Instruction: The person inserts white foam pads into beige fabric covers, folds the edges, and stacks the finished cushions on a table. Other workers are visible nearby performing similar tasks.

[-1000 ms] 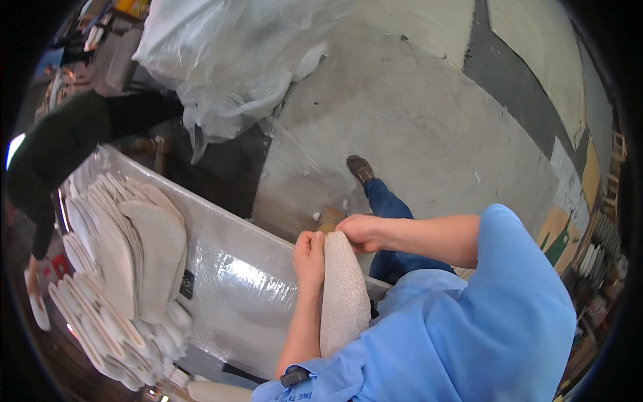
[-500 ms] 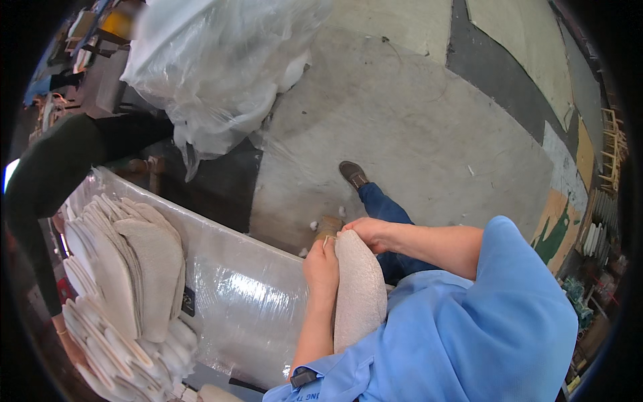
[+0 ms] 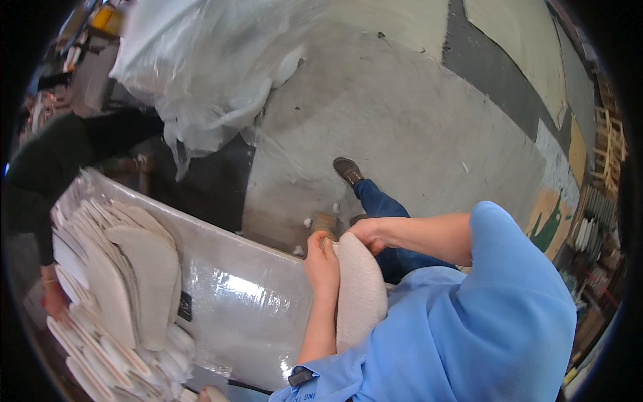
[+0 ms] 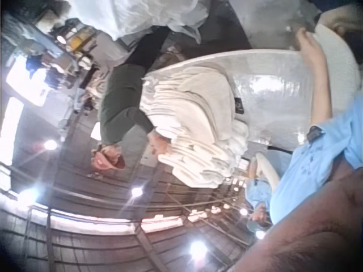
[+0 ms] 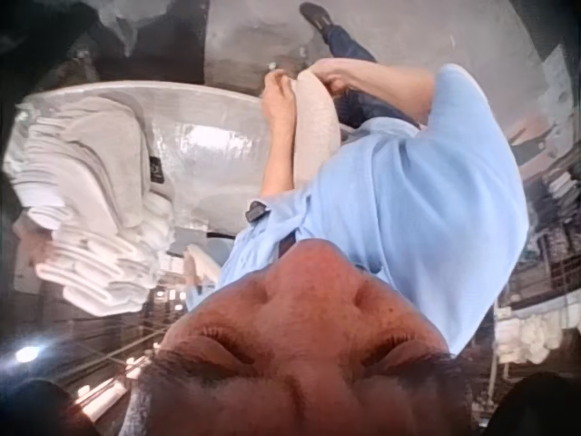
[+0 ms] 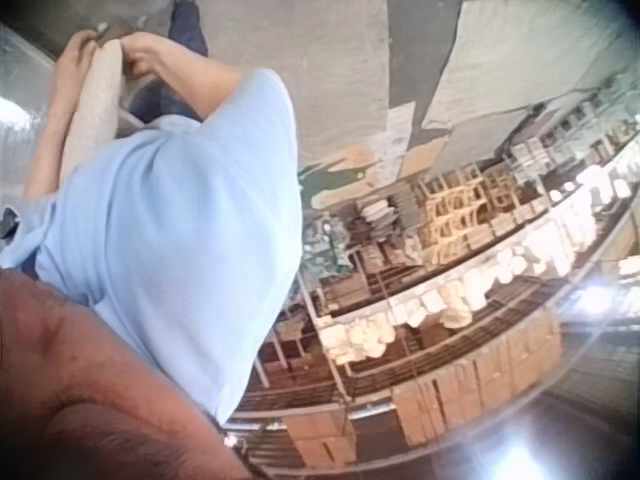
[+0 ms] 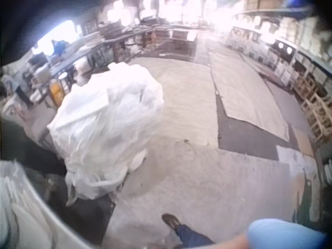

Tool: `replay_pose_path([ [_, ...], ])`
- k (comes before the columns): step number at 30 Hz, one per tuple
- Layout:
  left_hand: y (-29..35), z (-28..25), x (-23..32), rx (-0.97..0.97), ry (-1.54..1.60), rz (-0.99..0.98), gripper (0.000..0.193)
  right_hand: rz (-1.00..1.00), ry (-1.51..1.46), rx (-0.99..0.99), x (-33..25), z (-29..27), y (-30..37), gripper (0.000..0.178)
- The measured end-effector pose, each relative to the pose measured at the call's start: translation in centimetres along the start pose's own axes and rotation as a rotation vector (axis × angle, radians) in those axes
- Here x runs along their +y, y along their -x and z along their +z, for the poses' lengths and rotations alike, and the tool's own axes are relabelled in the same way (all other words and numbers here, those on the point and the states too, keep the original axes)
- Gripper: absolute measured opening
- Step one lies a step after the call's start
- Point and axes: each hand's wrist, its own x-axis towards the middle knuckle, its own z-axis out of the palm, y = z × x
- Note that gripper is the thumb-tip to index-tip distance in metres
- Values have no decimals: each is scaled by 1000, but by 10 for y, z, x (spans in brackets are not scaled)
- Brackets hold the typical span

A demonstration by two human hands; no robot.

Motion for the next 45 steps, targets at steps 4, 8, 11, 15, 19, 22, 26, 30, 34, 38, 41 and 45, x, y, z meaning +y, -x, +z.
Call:
replay_pose_path([
  [4,-12,-3,-32,-64,103,54,26,-270,-22,68,27,-9,-28,25],
  [8,-23,-6,-41,-174,345,-64,27,-613,-200,335,63,-9,25,40],
  [11,-16,-10,-30,-230,369,-173,29,-648,-279,308,103,-2,33,50],
  [15,-2,-5,-13,-254,367,-230,33,-723,-337,259,121,26,10,57],
  [19,13,-8,-6,-318,377,-237,35,-819,-344,552,119,28,-30,65],
  [22,10,-1,-11,-295,366,-161,37,-816,-218,641,109,28,-15,67],
  [26,1,9,-31,-67,26,57,32,-840,-139,649,99,26,-23,62],
  [30,16,19,-9,126,-215,171,28,-894,393,818,102,-4,-57,49],
  [34,16,-1,-17,197,-242,396,27,-908,456,593,106,6,-58,43],
  [38,58,-26,-34,181,-79,235,27,-795,178,270,107,-1,-22,38],
  [41,104,-56,-78,-19,-160,-61,34,-753,216,285,63,-10,23,35],
  [45,139,-47,-118,27,-63,-94,38,-715,766,455,-32,42,83,47],
])
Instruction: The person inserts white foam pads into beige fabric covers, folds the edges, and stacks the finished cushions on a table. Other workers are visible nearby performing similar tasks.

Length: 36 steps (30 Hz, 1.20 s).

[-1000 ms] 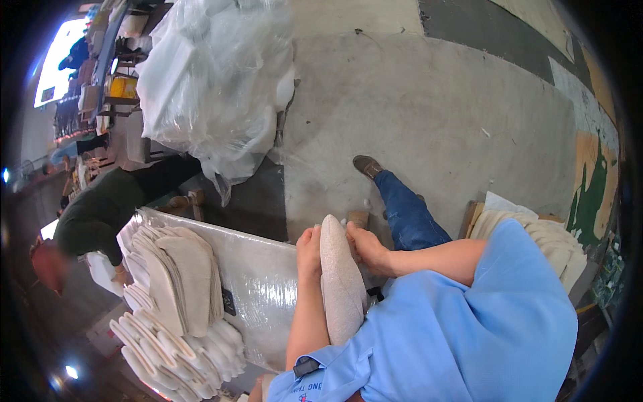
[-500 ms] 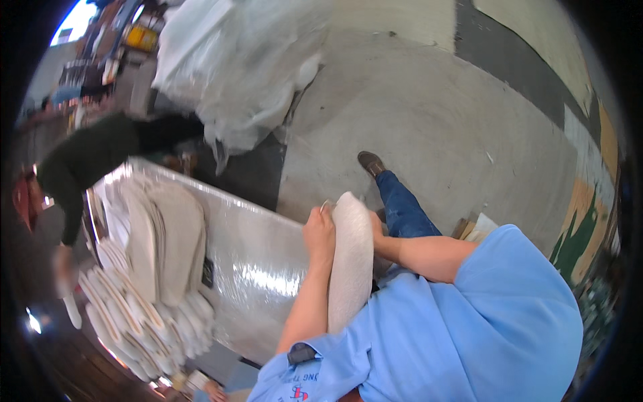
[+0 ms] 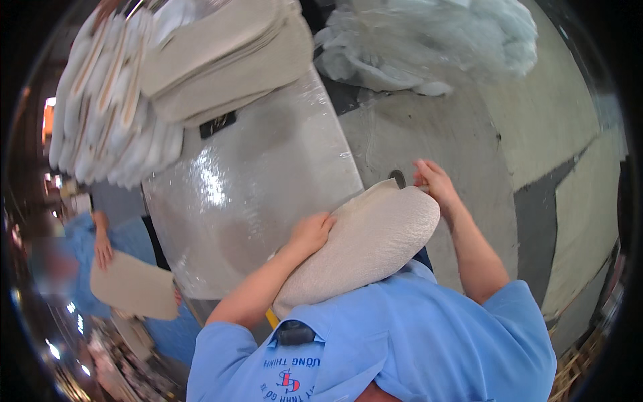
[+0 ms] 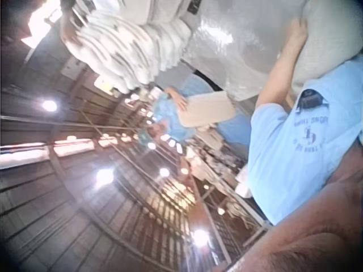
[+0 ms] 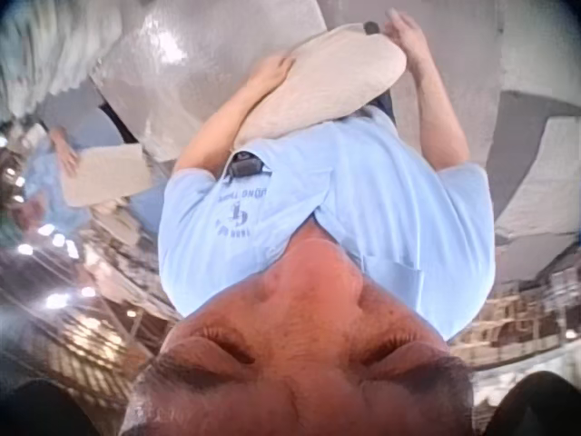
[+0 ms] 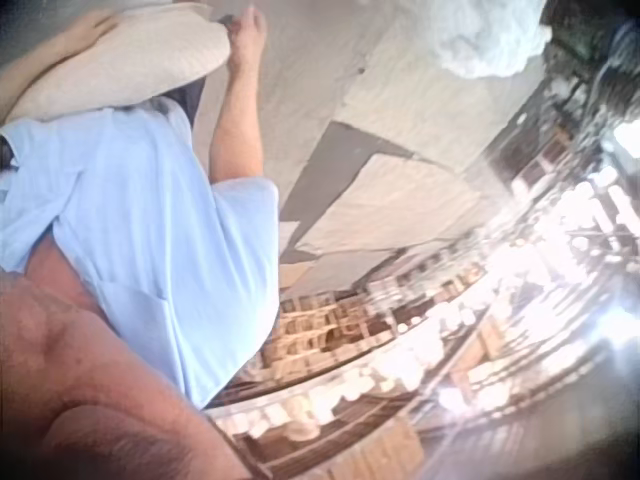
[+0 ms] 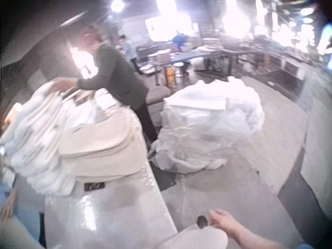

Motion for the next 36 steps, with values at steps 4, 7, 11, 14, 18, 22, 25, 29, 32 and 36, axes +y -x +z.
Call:
replay_pose_path([
  [4,-12,0,-8,314,-52,53,37,-455,1032,-437,-80,73,14,67],
  [7,-19,-7,-23,386,-65,126,36,-670,1535,-600,-87,109,15,81],
  [11,1,-20,-34,431,-43,165,37,-734,1668,-779,-71,172,22,80],
  [14,49,-48,-65,666,282,-31,34,-628,1635,-859,-40,221,17,72],
  [18,188,-29,-119,918,616,-449,25,-600,1572,-801,-4,236,26,55],
  [22,213,144,-115,323,485,-418,37,-891,1418,-718,29,232,39,49],
  [25,160,162,-42,455,824,41,94,-928,1488,-667,32,224,42,49],
  [29,81,151,-11,819,1335,397,87,-542,1104,-751,23,221,44,53],
  [32,68,83,2,900,1039,-15,66,-68,358,-813,15,215,42,54],
  [36,81,-12,47,1153,905,1,58,25,-169,-834,-27,201,25,54],
])
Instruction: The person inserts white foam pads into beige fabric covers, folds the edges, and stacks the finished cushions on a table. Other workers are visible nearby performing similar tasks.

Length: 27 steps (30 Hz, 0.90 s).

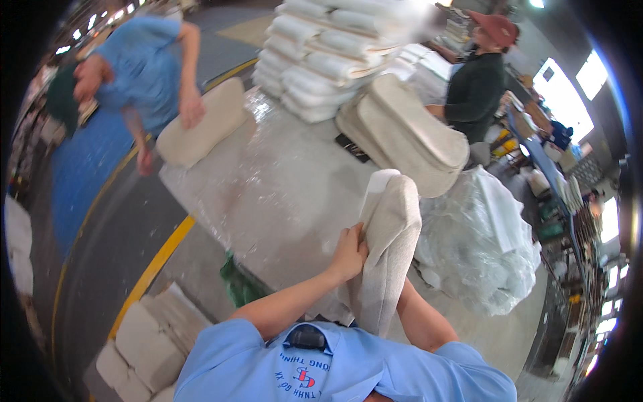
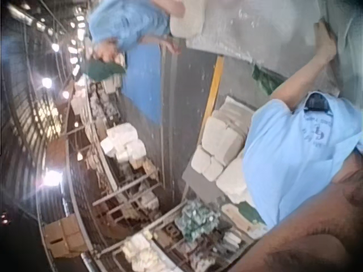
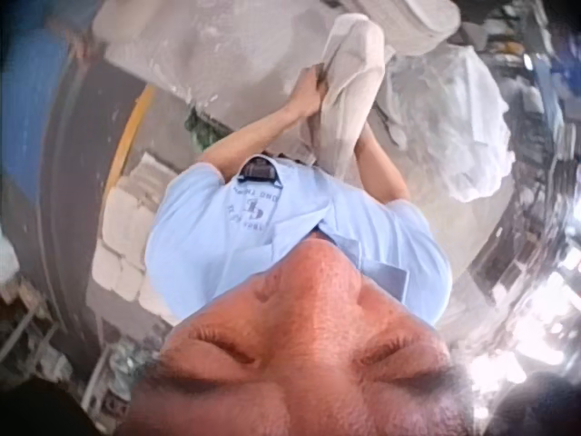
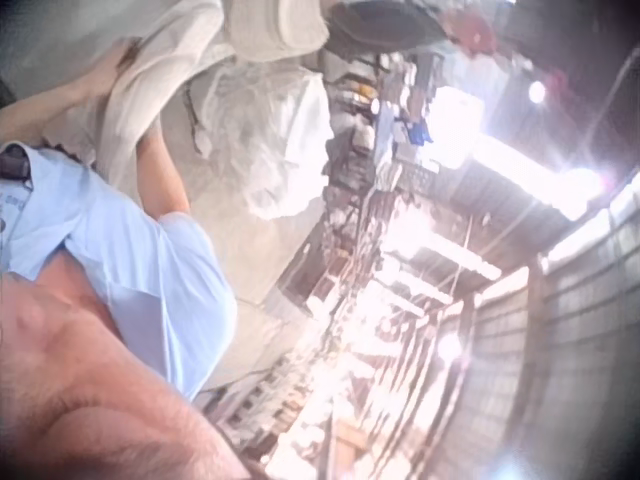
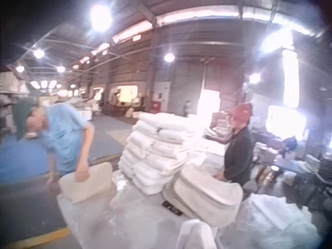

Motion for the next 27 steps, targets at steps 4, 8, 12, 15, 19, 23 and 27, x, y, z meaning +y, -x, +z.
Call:
replay_pose_path([
  [4,-22,-2,20,-1,157,-18,64,-111,-195,-36,-17,3,0,55],
  [8,-27,-4,15,7,-18,47,68,-172,-306,-35,-2,0,4,56],
  [12,-36,-9,18,-269,-68,-242,68,-238,-401,-25,13,-5,0,56],
  [15,-51,-6,8,-369,18,-349,70,-302,-441,-35,23,5,-15,57],
  [19,-77,-7,-7,-698,294,-493,60,-495,-426,50,37,29,-24,58],
  [23,-76,-42,-15,-998,300,-514,54,-619,-234,485,71,73,6,63],
  [27,-51,-68,-33,-1178,224,-582,53,-457,-144,598,115,93,62,69],
])
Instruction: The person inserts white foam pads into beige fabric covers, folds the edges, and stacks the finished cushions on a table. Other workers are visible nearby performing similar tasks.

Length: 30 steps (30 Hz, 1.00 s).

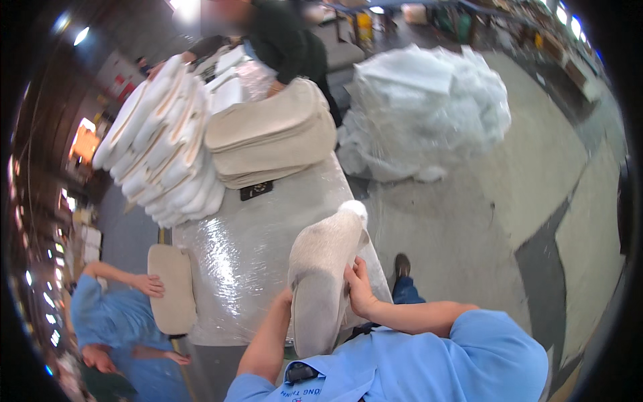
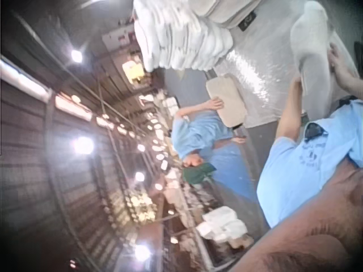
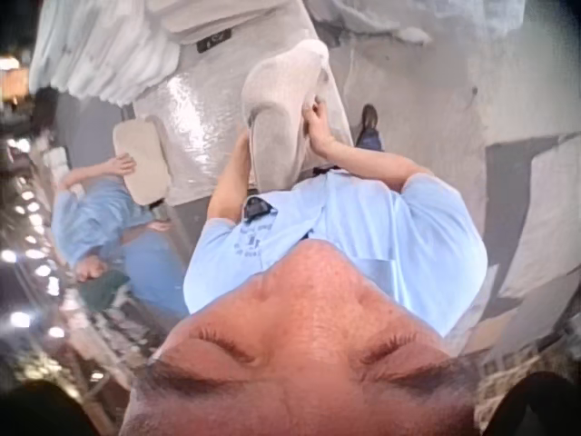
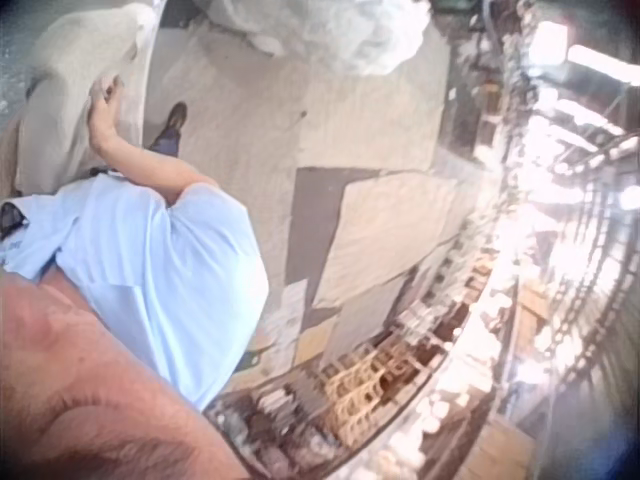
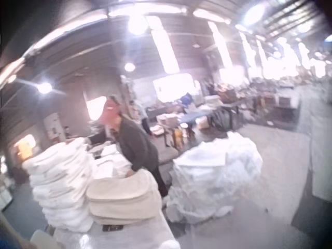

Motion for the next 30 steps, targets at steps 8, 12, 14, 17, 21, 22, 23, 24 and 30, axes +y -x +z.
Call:
replay_pose_path([
  [8,-35,27,-62,231,17,-250,53,65,61,100,2,-93,-9,67],
  [12,-64,29,-65,287,-26,-347,52,144,-103,213,-14,-116,-26,43],
  [14,-76,20,-53,265,-66,-432,52,167,-216,255,-9,-122,-30,34],
  [17,-102,21,-22,178,39,-460,52,176,-222,313,-12,-133,-32,28],
  [21,-131,36,26,80,186,-397,48,123,-156,440,-9,-142,-41,21],
  [22,-135,29,26,56,129,-382,47,108,-177,466,-12,-141,-42,20],
  [23,-138,24,24,31,70,-366,46,125,-179,437,-16,-139,-42,19],
  [24,-144,26,27,62,47,-358,44,134,-182,419,-19,-141,-42,18],
  [30,-167,65,57,208,-183,-386,24,145,-356,406,-24,-140,-47,21],
])
